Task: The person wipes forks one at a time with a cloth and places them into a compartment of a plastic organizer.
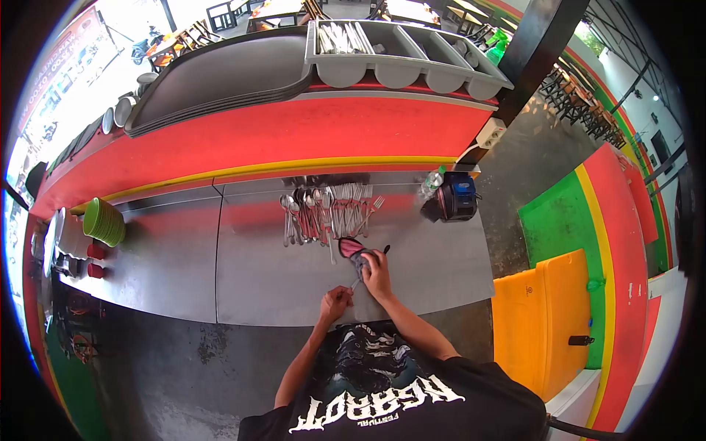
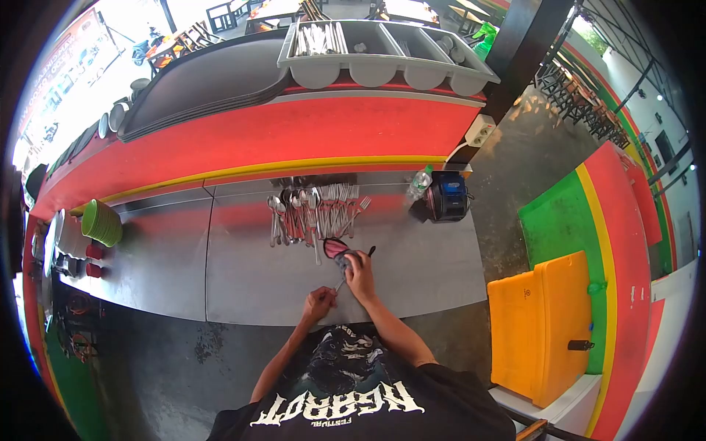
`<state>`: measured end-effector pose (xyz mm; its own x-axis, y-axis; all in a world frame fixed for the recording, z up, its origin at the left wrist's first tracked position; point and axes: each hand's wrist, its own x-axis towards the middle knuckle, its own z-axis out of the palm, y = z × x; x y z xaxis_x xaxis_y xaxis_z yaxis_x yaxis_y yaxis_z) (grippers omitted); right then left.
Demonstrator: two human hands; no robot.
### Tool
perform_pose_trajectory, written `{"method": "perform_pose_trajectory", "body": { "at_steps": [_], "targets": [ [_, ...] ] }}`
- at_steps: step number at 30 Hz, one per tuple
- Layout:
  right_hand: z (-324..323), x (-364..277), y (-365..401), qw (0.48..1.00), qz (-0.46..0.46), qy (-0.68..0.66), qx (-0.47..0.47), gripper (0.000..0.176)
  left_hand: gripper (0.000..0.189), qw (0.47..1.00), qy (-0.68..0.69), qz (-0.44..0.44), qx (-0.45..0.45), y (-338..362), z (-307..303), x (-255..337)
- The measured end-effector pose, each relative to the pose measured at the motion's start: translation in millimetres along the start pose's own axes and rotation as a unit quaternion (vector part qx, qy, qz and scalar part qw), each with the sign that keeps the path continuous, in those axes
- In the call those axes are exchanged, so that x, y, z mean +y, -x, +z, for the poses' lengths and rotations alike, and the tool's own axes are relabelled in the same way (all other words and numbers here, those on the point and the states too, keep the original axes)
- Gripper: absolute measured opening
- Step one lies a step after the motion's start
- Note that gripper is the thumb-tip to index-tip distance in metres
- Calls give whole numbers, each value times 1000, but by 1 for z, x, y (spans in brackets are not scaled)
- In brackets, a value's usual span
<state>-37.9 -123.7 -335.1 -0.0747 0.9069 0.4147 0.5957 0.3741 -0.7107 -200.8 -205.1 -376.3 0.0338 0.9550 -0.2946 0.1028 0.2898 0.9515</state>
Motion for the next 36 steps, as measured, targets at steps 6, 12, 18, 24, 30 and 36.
{"method": "perform_pose_trajectory", "body": {
  "at_steps": [6,12,18,24,30,36],
  "targets": [
    [-1,24,-18,992,94,26,77,37,16,1000,-21,3,-8,-5,-2,-6],
    [-17,71,-23,970,201,101,92,43,25,998,49,-23,-17,-2,-6,-2],
    [-30,72,18,953,212,138,168,40,32,985,164,-39,-30,-4,-6,-6],
    [-86,14,-6,987,145,14,69,37,20,940,318,-45,-118,-3,30,49],
    [-149,-36,-70,819,299,-461,-162,31,18,841,468,-52,-265,-19,90,123],
    [-207,-54,-139,843,274,-440,-144,28,20,932,280,41,-227,-50,110,234]
  ]
}}
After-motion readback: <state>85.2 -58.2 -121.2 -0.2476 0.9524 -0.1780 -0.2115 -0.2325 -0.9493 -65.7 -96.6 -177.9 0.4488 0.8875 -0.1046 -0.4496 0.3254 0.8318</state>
